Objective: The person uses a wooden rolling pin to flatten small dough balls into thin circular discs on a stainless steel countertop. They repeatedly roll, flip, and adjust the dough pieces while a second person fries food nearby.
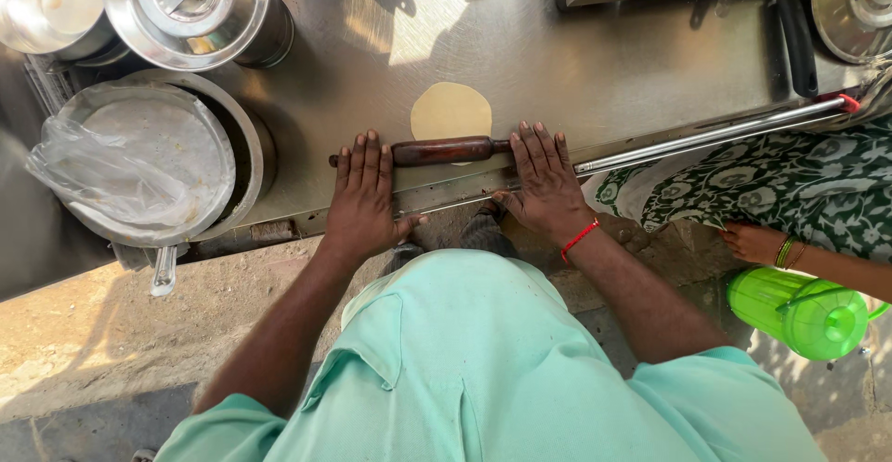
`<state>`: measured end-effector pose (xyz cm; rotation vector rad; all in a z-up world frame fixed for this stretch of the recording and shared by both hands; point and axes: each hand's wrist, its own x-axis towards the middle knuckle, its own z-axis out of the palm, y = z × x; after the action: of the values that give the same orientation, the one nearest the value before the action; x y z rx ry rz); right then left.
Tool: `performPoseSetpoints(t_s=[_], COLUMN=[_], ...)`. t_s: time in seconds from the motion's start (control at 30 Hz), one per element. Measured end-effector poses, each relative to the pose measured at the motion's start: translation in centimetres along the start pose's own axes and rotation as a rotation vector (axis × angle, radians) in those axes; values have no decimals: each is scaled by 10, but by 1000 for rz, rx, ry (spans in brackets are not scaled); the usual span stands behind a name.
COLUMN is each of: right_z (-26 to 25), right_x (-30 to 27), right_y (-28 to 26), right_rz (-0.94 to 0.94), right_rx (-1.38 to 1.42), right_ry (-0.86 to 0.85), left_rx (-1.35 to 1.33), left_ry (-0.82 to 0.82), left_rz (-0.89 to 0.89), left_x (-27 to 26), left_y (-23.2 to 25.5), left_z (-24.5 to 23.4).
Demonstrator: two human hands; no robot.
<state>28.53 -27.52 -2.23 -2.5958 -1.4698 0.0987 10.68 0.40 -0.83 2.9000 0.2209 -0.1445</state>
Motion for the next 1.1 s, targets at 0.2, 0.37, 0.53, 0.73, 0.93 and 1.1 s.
performPoseSetpoints(t_s=[0.2, 0.37, 0.53, 0.73, 0.93, 1.1], right_z=[-1, -4, -4, -11, -13, -37], right_x=[85, 40, -23, 86, -22, -42], right_y=[36, 16, 1, 51, -4, -13], right_rz=[63, 94, 72, 236, 92, 28], right_rx=[-20, 54, 0, -45, 40, 111], right_ry=[36, 30, -23, -72, -6, 86], left_rx=[-59, 24, -25, -62, 67, 36], left_ry=[8, 33, -89, -47, -82, 101], left_rz=[-137, -57, 11, -137, -26, 46], left_x=[93, 54, 1, 135, 34, -25], left_y=[-35, -17, 10, -17, 6, 7], left_z=[-1, 7, 5, -23, -10, 1])
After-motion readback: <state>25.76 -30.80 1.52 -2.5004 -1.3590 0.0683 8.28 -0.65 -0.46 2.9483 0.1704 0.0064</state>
